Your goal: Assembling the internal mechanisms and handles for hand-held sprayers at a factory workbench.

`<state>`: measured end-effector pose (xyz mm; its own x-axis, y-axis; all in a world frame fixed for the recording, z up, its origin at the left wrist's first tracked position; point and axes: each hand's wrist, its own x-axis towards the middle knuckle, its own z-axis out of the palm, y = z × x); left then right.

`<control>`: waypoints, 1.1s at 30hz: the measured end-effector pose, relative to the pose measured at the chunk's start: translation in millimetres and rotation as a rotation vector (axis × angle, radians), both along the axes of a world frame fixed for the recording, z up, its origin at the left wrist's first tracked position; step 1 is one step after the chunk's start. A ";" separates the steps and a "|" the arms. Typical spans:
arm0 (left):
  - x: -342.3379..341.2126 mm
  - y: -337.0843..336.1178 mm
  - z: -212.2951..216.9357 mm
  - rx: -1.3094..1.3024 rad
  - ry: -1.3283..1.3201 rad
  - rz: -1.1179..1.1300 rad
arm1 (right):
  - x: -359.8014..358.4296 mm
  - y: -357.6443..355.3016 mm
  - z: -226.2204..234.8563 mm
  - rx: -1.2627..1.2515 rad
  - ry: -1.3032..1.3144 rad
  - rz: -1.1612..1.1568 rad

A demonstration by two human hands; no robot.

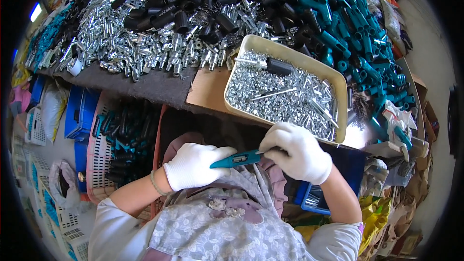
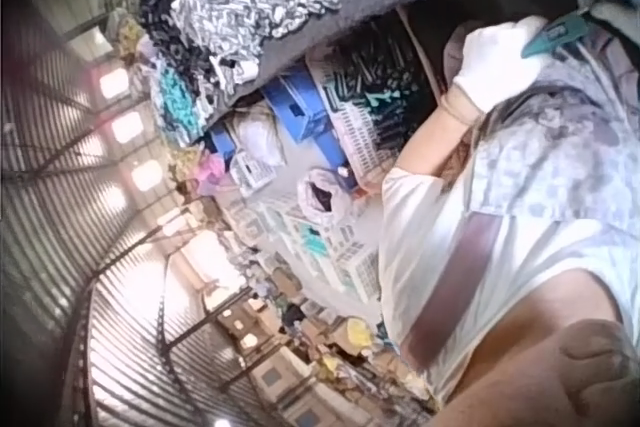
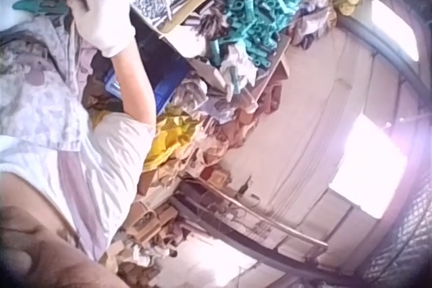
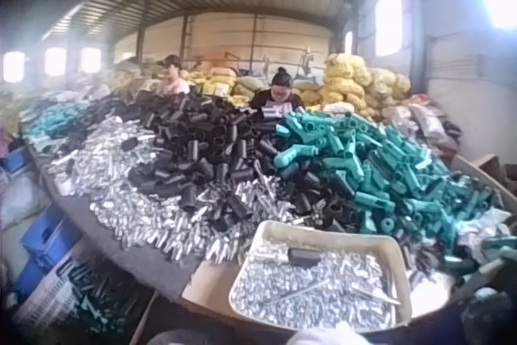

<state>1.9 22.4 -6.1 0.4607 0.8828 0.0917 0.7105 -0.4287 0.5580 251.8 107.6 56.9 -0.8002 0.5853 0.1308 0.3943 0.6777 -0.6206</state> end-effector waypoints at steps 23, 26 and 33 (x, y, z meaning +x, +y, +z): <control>9.4 -10.8 7.7 0.087 0.021 -0.054 | -24.4 -6.4 -19.9 -0.100 -0.337 0.056; 9.2 -12.3 14.9 0.135 -0.017 -0.134 | -18.2 9.6 -32.1 -0.587 -0.400 0.222; 5.1 -9.0 16.6 0.137 -0.041 -0.149 | -20.7 -17.1 -35.9 -0.486 -0.253 0.025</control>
